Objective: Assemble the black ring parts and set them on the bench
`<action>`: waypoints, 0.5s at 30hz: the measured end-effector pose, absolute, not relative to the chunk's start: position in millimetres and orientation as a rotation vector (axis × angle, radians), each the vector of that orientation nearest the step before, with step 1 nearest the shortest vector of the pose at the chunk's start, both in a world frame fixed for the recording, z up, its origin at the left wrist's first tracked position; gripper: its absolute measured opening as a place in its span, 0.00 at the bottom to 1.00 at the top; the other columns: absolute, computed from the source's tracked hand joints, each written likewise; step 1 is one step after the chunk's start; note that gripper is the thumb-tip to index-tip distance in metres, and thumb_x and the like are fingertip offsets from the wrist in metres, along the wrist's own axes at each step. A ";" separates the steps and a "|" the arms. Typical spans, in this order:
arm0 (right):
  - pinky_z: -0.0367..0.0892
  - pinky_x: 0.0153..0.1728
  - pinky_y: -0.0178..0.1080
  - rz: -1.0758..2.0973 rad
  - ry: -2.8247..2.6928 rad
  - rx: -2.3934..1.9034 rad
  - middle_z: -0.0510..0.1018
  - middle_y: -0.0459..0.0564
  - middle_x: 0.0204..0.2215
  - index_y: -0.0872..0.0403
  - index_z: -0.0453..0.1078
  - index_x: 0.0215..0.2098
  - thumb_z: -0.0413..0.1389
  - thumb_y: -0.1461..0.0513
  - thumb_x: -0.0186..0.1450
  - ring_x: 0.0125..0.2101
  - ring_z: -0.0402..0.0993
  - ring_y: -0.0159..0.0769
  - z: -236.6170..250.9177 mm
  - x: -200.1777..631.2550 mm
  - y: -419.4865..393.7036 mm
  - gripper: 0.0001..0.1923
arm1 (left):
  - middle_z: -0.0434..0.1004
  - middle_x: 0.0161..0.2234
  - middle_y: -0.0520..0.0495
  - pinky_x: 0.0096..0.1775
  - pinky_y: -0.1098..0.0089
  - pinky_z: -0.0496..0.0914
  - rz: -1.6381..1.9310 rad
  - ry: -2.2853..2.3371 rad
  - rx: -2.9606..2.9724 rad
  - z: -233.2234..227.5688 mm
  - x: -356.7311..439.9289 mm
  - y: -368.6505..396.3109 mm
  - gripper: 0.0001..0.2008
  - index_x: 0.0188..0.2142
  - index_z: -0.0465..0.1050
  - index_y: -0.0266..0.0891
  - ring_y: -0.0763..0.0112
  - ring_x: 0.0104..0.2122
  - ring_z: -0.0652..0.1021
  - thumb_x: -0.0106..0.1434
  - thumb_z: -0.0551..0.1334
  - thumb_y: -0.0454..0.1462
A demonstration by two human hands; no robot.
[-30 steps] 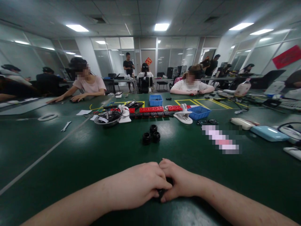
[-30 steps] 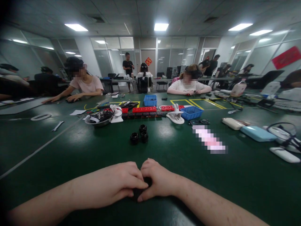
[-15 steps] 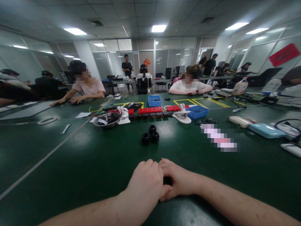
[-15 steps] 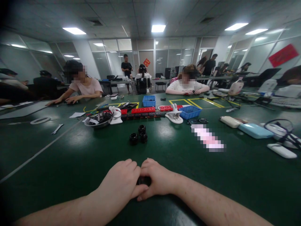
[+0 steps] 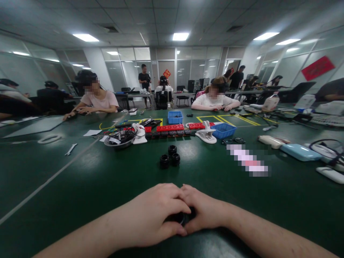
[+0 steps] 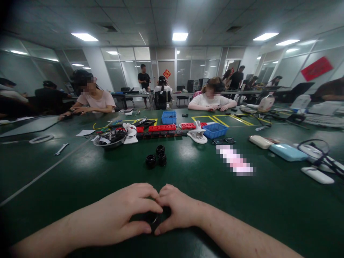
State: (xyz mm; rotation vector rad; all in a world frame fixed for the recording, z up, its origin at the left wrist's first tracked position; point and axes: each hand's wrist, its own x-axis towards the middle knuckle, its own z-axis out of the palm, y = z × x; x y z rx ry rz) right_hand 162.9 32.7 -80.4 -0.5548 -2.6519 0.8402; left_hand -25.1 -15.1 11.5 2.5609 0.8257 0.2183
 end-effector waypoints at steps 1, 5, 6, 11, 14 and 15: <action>0.54 0.47 0.43 0.833 -2.651 -0.541 0.72 0.46 0.34 0.53 0.71 0.37 0.62 0.52 0.52 0.38 0.66 0.35 -80.8 162.7 33.0 0.19 | 0.71 0.46 0.52 0.48 0.69 0.62 0.193 0.765 2.529 11.7 -27.0 -14.1 0.16 0.44 0.71 0.46 0.67 0.46 0.70 0.57 0.64 0.30; 0.56 0.46 0.41 0.802 -2.648 -0.536 0.71 0.45 0.32 0.55 0.71 0.31 0.64 0.53 0.49 0.36 0.66 0.34 -82.1 162.0 33.8 0.16 | 0.71 0.49 0.51 0.51 0.71 0.60 0.144 0.679 2.484 7.3 -28.4 -8.3 0.22 0.46 0.70 0.45 0.69 0.49 0.69 0.56 0.61 0.23; 0.56 0.46 0.41 0.803 -2.653 -0.542 0.71 0.44 0.31 0.54 0.71 0.30 0.64 0.53 0.49 0.36 0.66 0.34 -82.1 161.9 33.9 0.16 | 0.72 0.47 0.51 0.50 0.71 0.61 0.141 0.682 2.490 6.1 -27.6 -7.1 0.21 0.46 0.70 0.45 0.69 0.48 0.70 0.56 0.61 0.23; 0.53 0.48 0.43 0.845 -2.665 -0.550 0.72 0.45 0.33 0.54 0.72 0.33 0.63 0.53 0.50 0.37 0.65 0.35 -83.2 162.2 34.0 0.16 | 0.75 0.40 0.50 0.44 0.71 0.63 0.069 0.780 2.550 6.8 -21.0 -7.9 0.13 0.40 0.73 0.40 0.67 0.42 0.72 0.56 0.65 0.26; 0.52 0.49 0.44 0.870 -2.671 -0.574 0.72 0.46 0.34 0.53 0.72 0.36 0.63 0.52 0.51 0.38 0.65 0.36 -83.9 162.4 34.1 0.18 | 0.75 0.38 0.49 0.40 0.72 0.64 0.034 0.891 2.575 9.2 -17.6 -10.7 0.11 0.38 0.74 0.39 0.66 0.39 0.73 0.54 0.67 0.29; 0.52 0.49 0.44 0.878 -2.672 -0.584 0.72 0.46 0.35 0.53 0.72 0.37 0.63 0.51 0.51 0.38 0.65 0.36 -83.7 162.4 34.1 0.19 | 0.75 0.37 0.49 0.39 0.71 0.65 0.024 0.921 2.583 9.5 -16.7 -11.4 0.11 0.38 0.74 0.39 0.65 0.39 0.73 0.54 0.68 0.30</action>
